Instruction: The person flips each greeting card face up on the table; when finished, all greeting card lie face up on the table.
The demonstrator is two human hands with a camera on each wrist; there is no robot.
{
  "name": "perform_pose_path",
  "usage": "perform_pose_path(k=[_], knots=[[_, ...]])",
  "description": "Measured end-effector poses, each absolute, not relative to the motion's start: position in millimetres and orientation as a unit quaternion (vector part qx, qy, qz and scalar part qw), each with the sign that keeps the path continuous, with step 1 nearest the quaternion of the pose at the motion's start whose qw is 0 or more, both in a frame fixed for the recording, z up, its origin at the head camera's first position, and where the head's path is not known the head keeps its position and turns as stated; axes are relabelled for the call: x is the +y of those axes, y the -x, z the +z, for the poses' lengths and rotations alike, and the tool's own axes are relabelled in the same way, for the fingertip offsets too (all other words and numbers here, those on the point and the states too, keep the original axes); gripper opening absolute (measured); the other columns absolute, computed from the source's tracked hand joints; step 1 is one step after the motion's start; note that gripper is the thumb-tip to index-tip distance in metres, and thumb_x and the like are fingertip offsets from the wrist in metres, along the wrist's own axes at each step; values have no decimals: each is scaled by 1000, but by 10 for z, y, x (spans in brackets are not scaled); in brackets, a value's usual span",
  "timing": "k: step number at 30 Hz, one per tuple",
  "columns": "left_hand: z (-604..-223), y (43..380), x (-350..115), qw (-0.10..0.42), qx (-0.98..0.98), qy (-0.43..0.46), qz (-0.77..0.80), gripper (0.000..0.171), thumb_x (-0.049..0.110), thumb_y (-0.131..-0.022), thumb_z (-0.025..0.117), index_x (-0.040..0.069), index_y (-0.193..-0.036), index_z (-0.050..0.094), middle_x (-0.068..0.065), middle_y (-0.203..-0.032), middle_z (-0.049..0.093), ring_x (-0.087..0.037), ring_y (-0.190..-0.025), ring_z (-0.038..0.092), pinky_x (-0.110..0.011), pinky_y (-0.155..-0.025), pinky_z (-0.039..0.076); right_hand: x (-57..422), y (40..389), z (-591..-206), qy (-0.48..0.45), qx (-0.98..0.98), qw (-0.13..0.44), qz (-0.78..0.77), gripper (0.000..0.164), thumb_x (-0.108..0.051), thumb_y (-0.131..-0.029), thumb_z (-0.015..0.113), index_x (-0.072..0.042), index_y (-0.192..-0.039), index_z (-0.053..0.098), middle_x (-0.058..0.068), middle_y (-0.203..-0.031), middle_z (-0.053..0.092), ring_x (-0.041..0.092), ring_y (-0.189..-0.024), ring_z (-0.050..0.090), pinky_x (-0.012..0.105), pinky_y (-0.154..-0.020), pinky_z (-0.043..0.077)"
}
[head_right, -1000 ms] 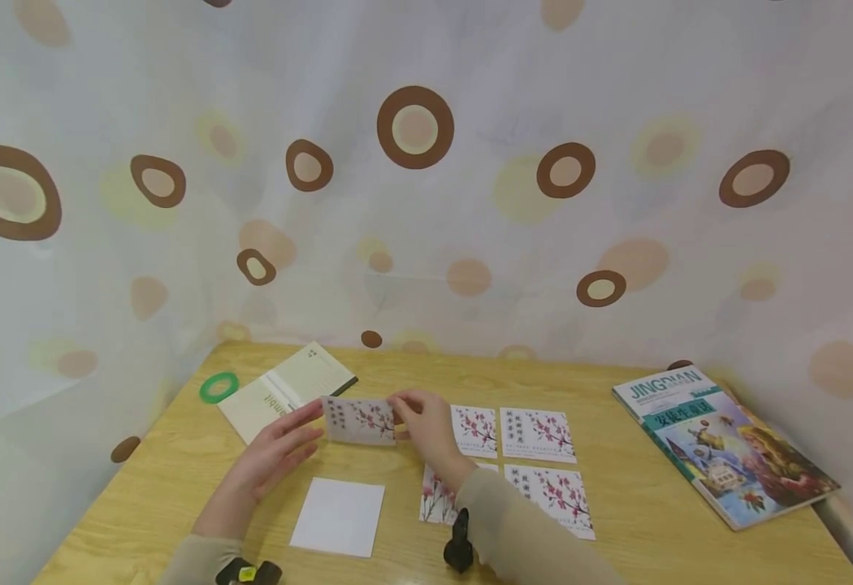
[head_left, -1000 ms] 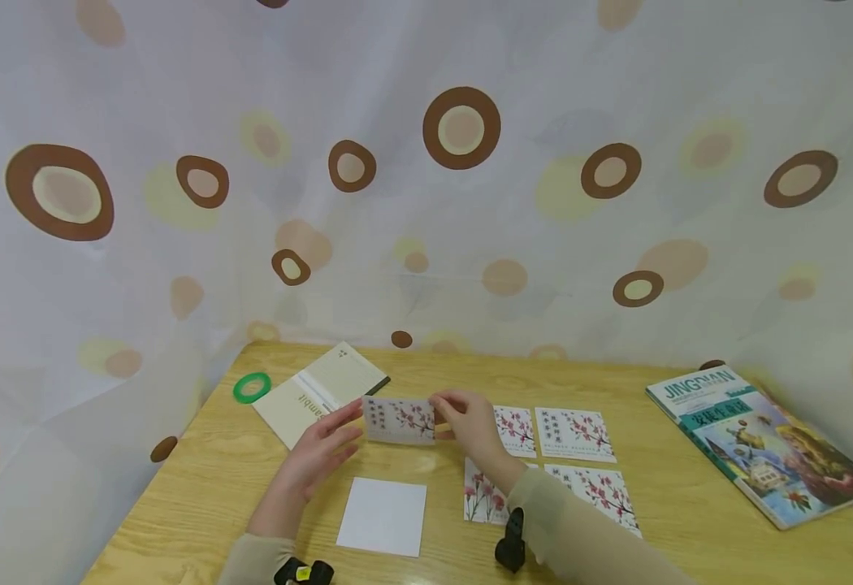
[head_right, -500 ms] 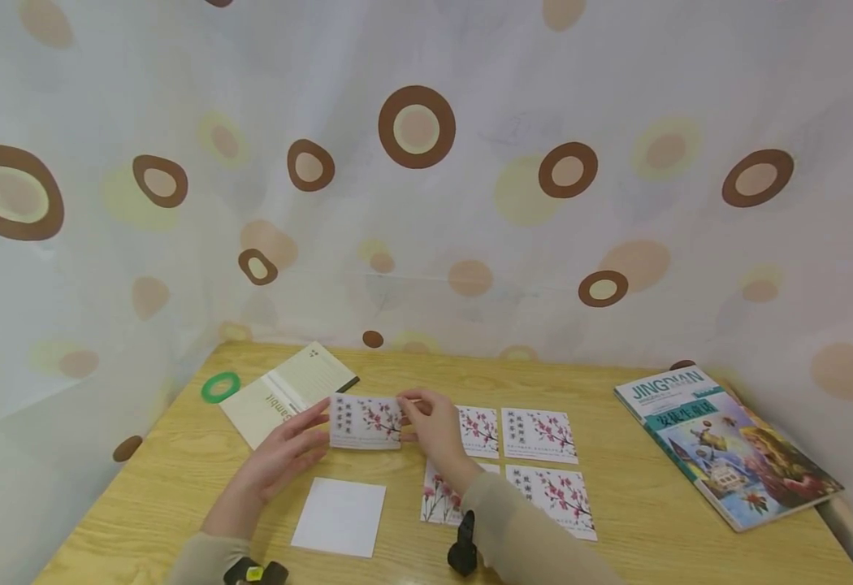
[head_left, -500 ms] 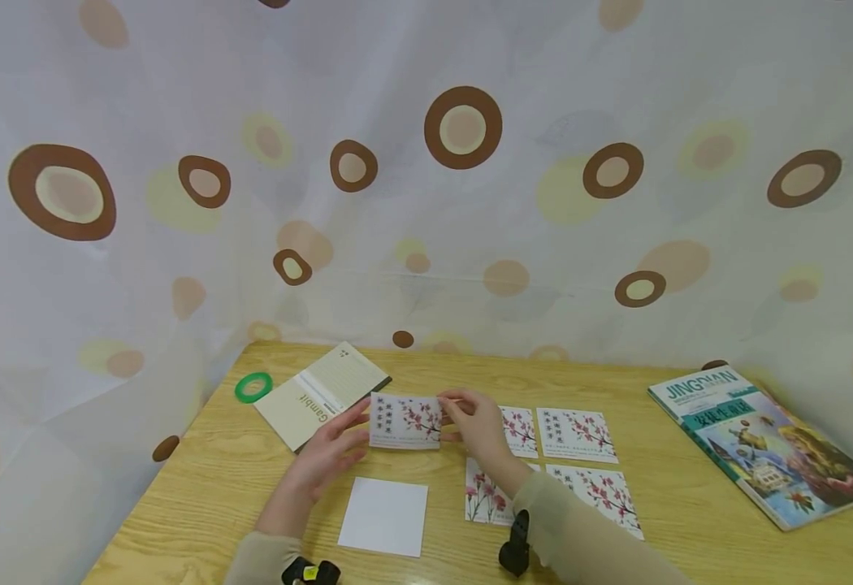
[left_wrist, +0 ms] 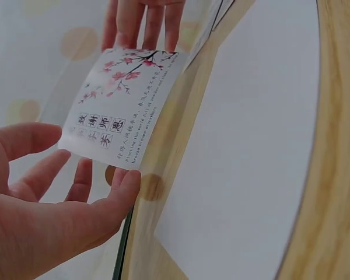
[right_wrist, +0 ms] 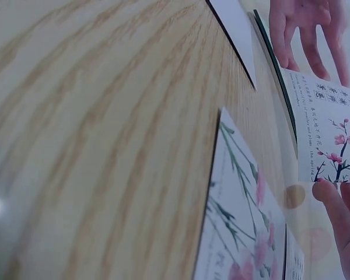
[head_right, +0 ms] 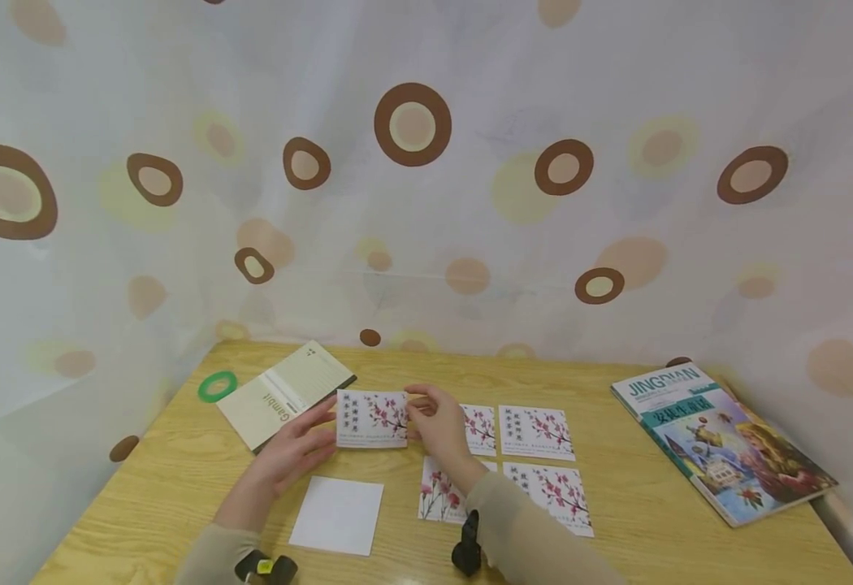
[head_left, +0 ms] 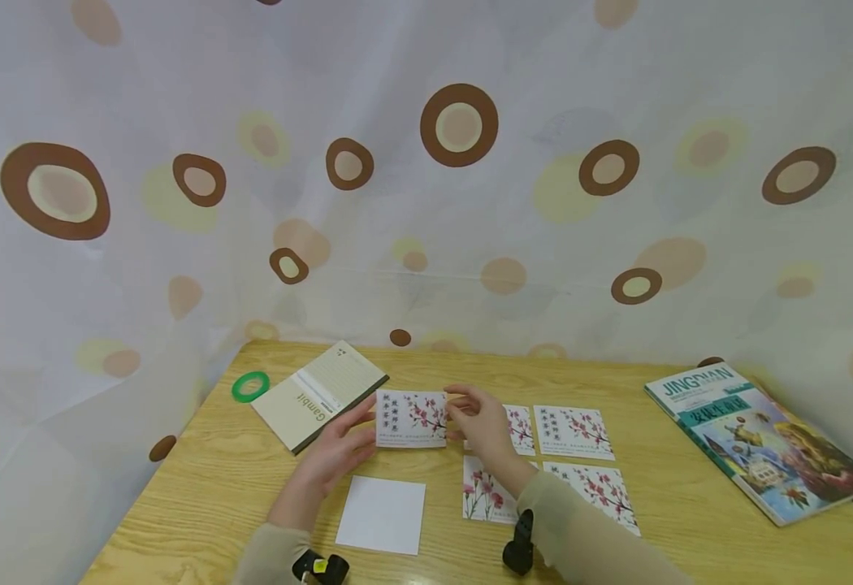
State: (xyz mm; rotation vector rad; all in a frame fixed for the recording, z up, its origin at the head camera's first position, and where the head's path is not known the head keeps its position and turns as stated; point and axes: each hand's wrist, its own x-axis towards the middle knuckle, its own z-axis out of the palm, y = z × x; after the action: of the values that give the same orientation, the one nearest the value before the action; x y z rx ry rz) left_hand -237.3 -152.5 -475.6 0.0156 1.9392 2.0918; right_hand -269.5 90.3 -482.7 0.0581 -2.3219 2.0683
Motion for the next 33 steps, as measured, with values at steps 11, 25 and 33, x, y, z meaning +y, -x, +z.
perform_pose_path(k=[11, 25, 33], knots=[[-4828, 2468, -1433, 138, 677, 3, 723, 58, 2, -100, 52, 13, -154, 35, -16, -143, 36, -17, -109, 52, -34, -99, 46, 931, 2683, -4848, -12, -761, 23, 649, 36, 2, -91, 65, -3, -127, 65, 16, -104, 66, 27, -88, 66, 38, -66, 62], [-4846, 2533, -1396, 146, 675, -11, 723, 57, 2, -101, 49, 5, -155, 31, -22, -143, 33, -21, -110, 53, -43, -107, 42, 957, 2698, -4887, -8, -794, 17, 608, 46, 4, -90, 65, -4, -135, 60, 15, -105, 67, 19, -82, 65, 34, -64, 61], [-4873, 2545, -1392, 159, 668, -12, 727, 54, 2, -101, 48, -5, -152, 30, -25, -154, 30, -17, -115, 53, -43, -110, 40, 959, 2683, -4878, 0, -790, 4, 614, 48, 6, -90, 62, -1, -137, 57, 18, -111, 67, 18, -85, 66, 31, -66, 61]])
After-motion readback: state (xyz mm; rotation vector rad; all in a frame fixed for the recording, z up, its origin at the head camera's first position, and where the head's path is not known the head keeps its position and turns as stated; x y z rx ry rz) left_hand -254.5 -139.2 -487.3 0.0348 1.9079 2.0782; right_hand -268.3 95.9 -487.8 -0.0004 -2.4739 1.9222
